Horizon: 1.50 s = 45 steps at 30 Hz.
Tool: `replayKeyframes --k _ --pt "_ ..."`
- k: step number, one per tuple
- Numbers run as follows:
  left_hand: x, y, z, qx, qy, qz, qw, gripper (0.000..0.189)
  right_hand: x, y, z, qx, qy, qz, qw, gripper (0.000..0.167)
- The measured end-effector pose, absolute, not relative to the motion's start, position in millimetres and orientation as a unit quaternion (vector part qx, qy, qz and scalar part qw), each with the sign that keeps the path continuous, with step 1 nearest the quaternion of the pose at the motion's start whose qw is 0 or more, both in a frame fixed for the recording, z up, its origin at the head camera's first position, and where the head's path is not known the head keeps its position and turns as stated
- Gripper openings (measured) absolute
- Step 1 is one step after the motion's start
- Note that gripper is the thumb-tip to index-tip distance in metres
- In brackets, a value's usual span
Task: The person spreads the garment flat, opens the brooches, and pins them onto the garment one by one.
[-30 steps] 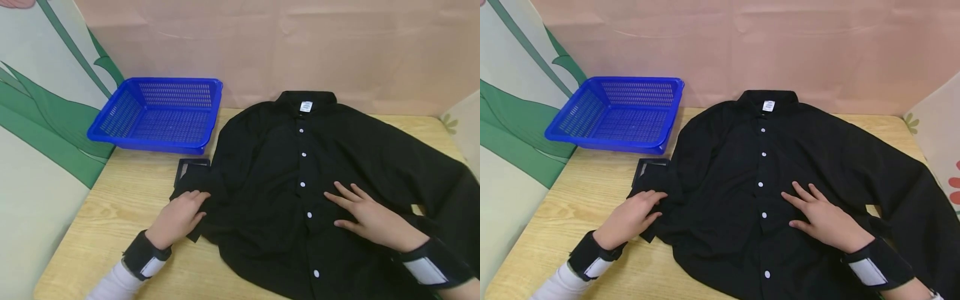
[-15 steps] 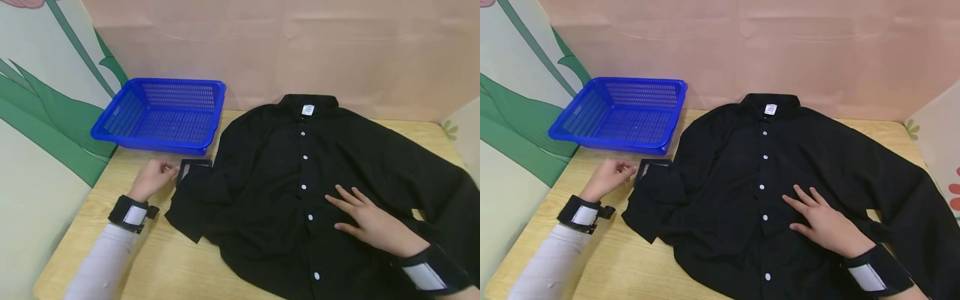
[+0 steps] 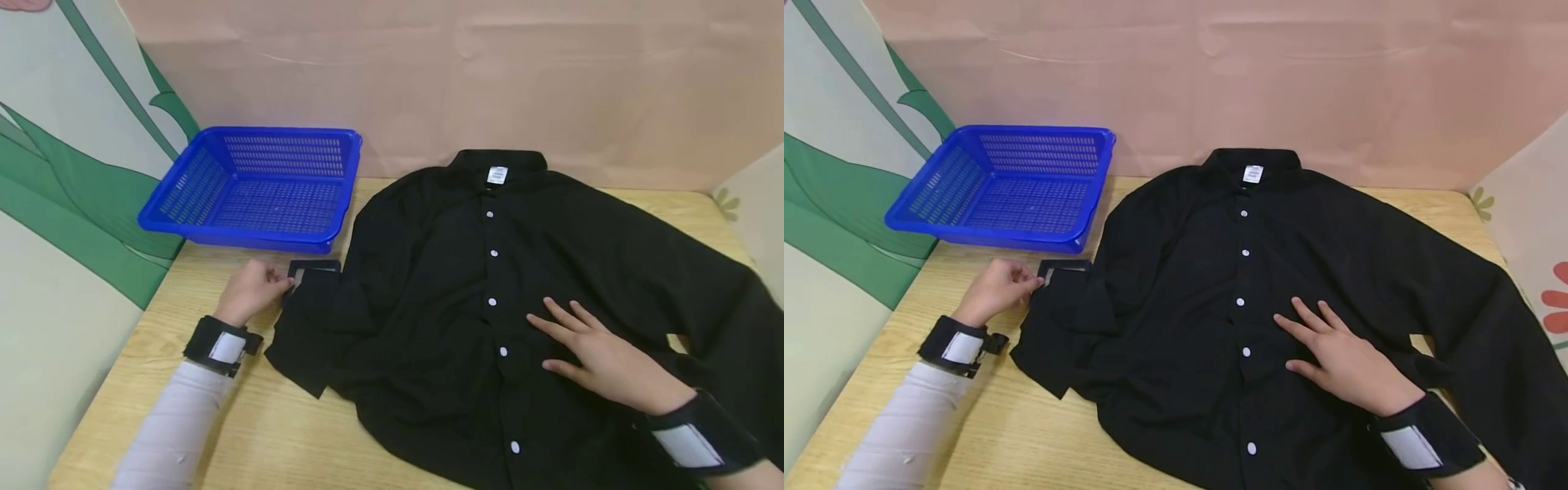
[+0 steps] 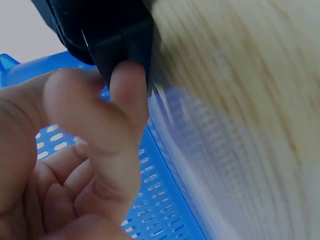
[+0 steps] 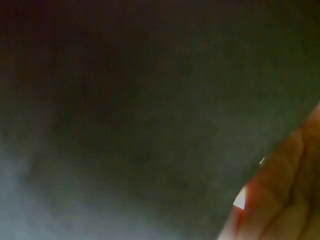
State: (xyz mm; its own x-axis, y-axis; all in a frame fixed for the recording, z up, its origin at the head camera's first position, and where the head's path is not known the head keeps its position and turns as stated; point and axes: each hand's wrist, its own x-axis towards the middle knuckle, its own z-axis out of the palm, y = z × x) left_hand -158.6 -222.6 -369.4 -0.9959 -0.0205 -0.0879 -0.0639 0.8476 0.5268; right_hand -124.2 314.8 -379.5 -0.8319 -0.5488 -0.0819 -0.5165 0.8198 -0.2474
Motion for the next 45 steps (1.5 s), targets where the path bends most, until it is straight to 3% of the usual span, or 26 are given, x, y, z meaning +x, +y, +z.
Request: replayKeyframes --k 35,45 --pt "-150 -278 -368 -0.072 0.962 0.264 0.015 0.023 -126 313 -382 -0.281 0.951 -0.094 0.085 0.073" --pt "-144 -270 -352 -0.041 0.965 0.25 -0.073 0.025 -123 311 -381 -0.281 0.953 -0.089 0.074 0.074"
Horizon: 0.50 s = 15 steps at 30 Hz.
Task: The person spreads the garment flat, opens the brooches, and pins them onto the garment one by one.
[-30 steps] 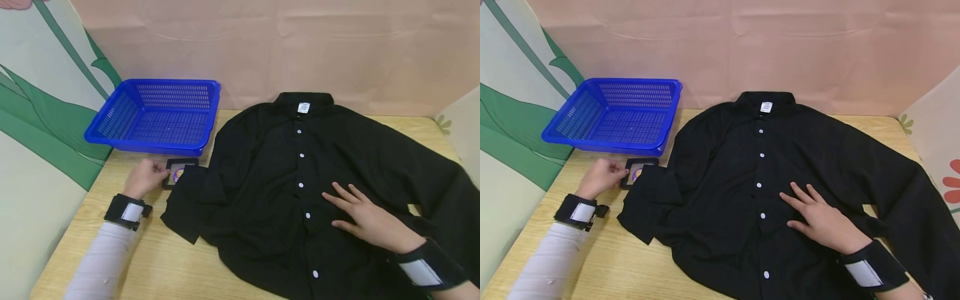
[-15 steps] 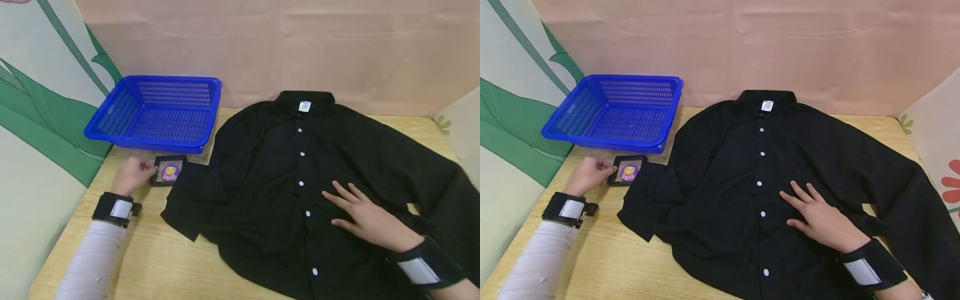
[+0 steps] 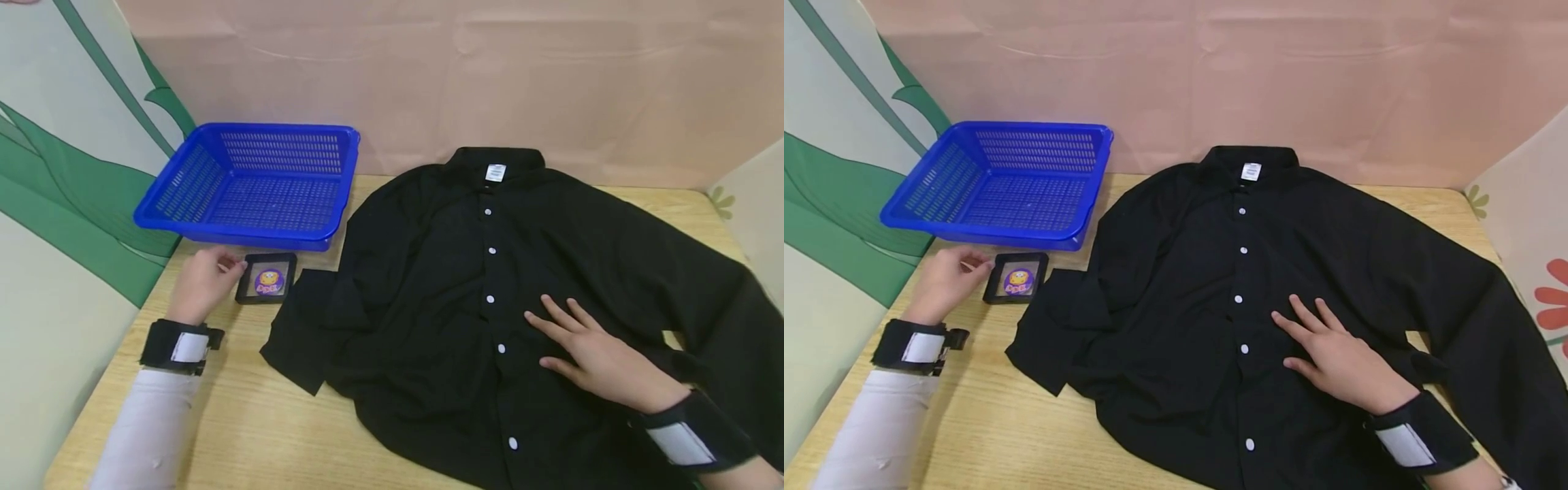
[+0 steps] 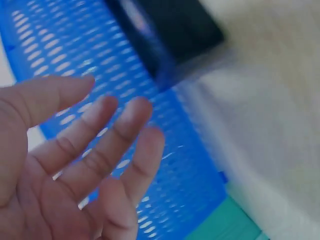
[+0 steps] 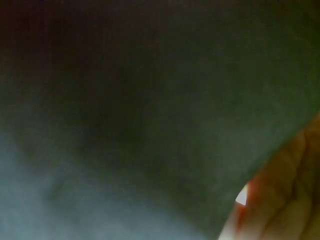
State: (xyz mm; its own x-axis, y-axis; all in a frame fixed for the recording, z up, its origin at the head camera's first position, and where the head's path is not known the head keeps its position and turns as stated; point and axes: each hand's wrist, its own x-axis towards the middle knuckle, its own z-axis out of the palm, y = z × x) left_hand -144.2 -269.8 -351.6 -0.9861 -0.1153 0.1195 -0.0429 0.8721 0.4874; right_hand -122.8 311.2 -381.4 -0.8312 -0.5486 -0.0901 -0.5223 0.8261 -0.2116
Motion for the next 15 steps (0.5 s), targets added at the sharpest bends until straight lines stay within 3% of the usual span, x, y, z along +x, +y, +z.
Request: replayKeyframes --k 5,15 --pt "-142 -264 -343 0.028 -0.961 -0.26 0.085 0.022 -121 310 -382 -0.273 0.954 -0.087 0.083 0.075" --pt "-145 -257 -352 0.0 -0.967 -0.249 0.046 0.021 -119 309 -382 -0.268 0.956 -0.073 0.097 0.073"
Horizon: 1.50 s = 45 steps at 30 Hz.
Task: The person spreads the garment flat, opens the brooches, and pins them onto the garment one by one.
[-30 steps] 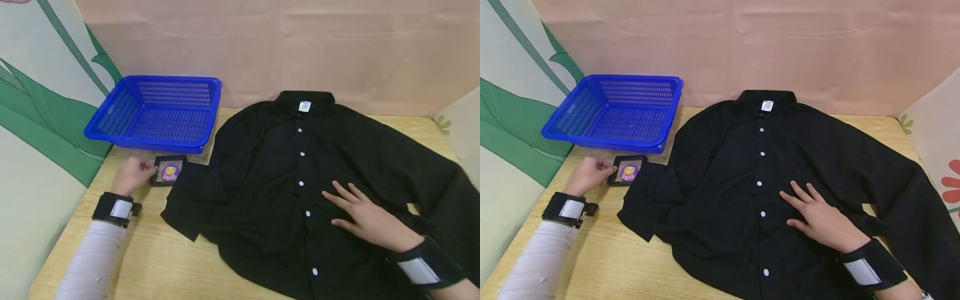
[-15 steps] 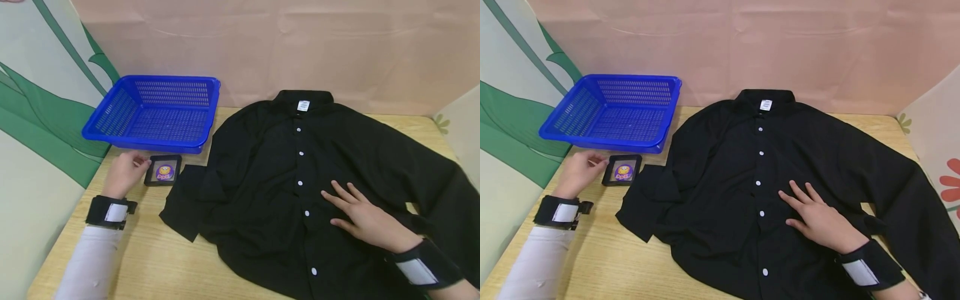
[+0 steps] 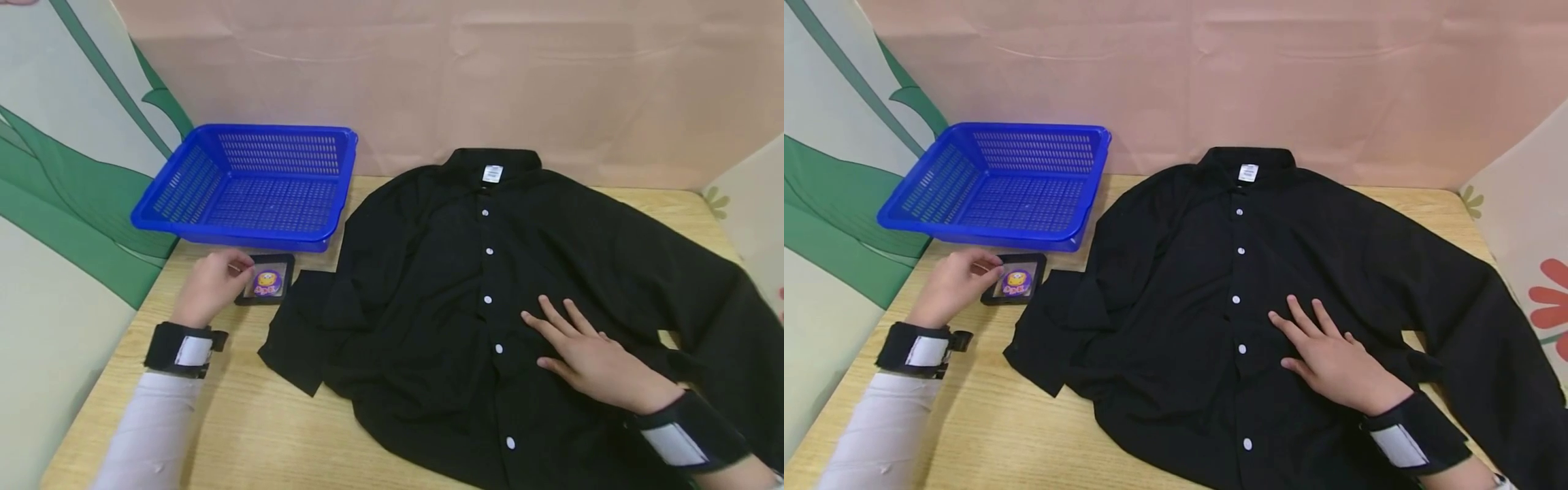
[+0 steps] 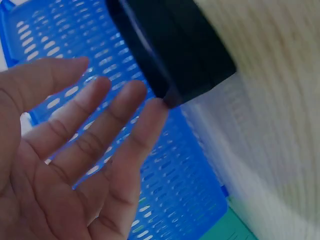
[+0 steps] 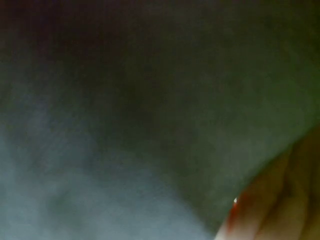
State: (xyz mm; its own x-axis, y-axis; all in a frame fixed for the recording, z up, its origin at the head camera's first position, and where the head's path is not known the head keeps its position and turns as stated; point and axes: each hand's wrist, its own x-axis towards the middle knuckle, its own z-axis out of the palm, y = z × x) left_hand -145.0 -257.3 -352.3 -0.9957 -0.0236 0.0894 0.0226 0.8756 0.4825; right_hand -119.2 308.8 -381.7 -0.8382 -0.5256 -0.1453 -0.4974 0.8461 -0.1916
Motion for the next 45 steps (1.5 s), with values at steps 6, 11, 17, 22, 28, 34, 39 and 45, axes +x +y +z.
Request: replayKeyframes --k 6,11,17,22,28,34,39,45 --pt "-148 -254 -360 -0.032 -0.97 -0.24 0.033 0.021 -121 309 -383 -0.256 0.956 -0.076 0.123 0.072" --pt "-150 -251 -364 -0.058 -0.971 -0.233 0.008 0.029 -121 308 -382 -0.252 0.955 -0.078 0.138 0.072" --pt "-152 -248 -367 -0.09 -0.974 -0.209 0.012 0.038 -120 307 -381 -0.25 0.956 -0.074 0.138 0.073" --pt "-152 -247 -370 -0.113 -0.974 -0.195 0.032 0.037 -120 307 -380 -0.249 0.956 -0.072 0.138 0.074" --pt "-152 -246 -371 -0.121 -0.974 -0.19 0.027 0.035 -119 307 -380 -0.25 0.956 -0.073 0.134 0.073" --pt "-152 -244 -366 -0.113 -0.979 -0.172 -0.001 0.043 -119 307 -380 -0.249 0.956 -0.075 0.134 0.073" --pt "-154 -243 -363 -0.117 -0.98 -0.161 -0.011 0.043 -119 307 -381 -0.245 0.956 -0.078 0.138 0.073" --pt "-152 -244 -363 -0.127 -0.978 -0.167 -0.001 0.034 -120 307 -382 -0.244 0.957 -0.075 0.139 0.073"
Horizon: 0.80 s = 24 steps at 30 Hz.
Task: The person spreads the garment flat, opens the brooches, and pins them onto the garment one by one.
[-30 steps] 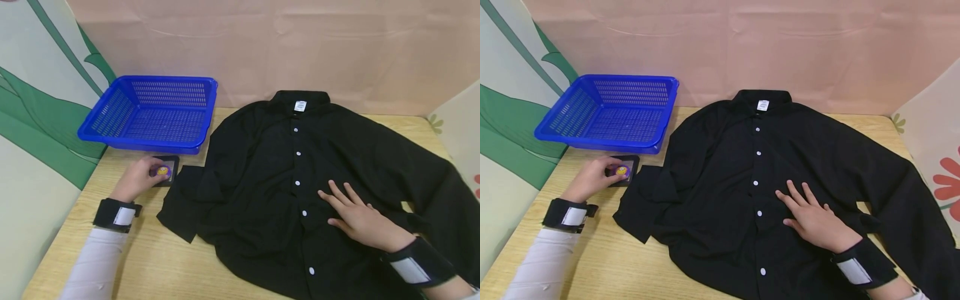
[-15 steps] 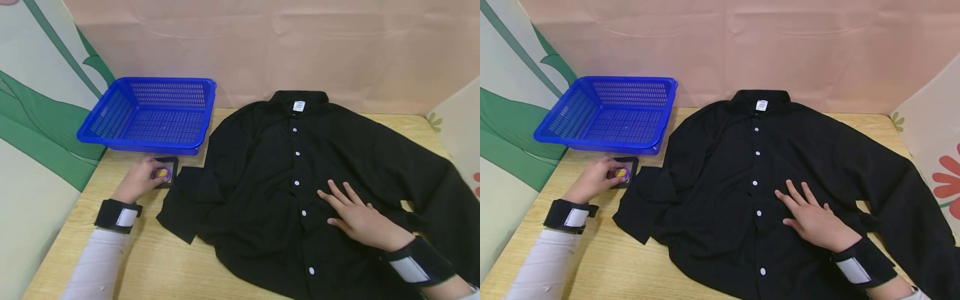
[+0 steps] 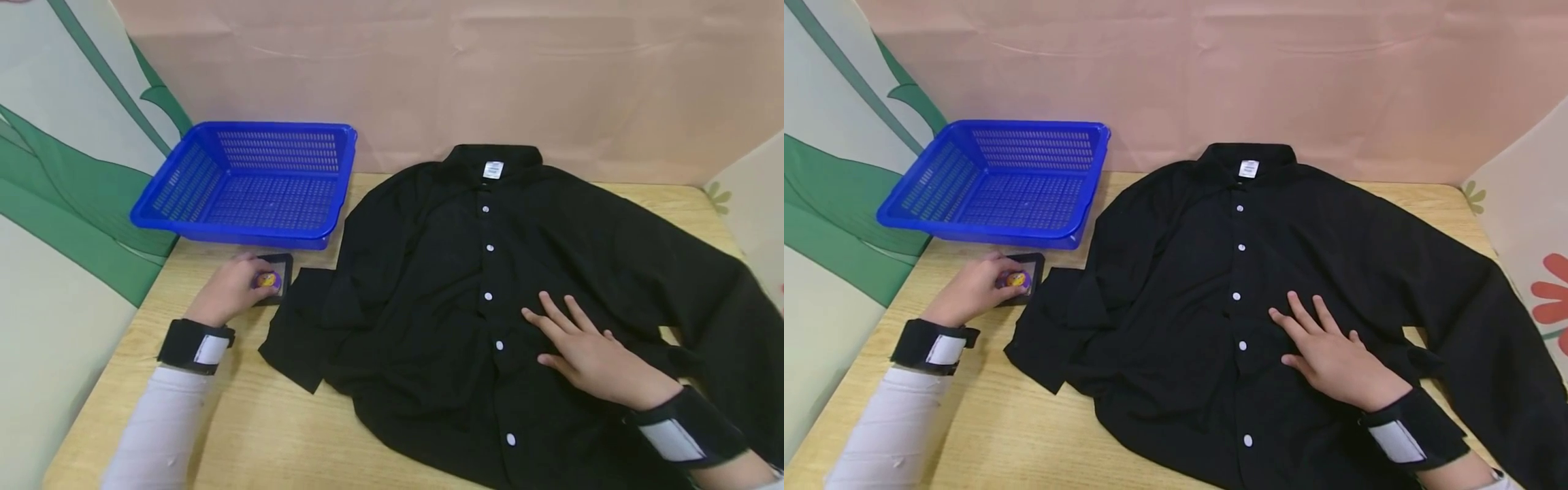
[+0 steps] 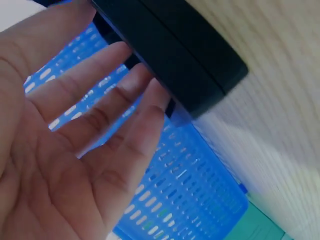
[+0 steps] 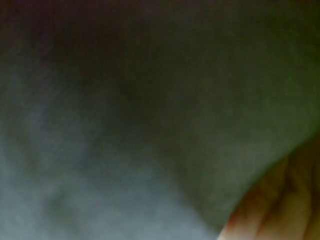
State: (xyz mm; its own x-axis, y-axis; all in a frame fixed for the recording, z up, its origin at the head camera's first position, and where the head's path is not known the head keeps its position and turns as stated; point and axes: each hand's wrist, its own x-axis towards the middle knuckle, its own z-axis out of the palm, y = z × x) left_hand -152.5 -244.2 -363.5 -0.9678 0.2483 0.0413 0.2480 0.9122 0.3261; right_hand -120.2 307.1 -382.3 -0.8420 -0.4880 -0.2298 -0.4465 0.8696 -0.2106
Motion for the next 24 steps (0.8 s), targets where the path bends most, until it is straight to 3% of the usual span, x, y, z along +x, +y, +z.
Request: replayKeyframes --k 6,14,24 --pt "-148 -249 -361 0.138 0.976 0.17 0.007 0.029 -121 307 -382 -0.244 0.957 -0.073 0.139 0.073" --pt "-143 -254 -358 0.133 0.976 0.164 0.049 0.042 -129 307 -374 -0.255 0.956 -0.063 0.132 0.072" --pt "-138 -258 -357 0.158 0.972 0.171 0.039 0.042 -159 268 -336 -0.306 0.949 -0.041 0.059 0.048"
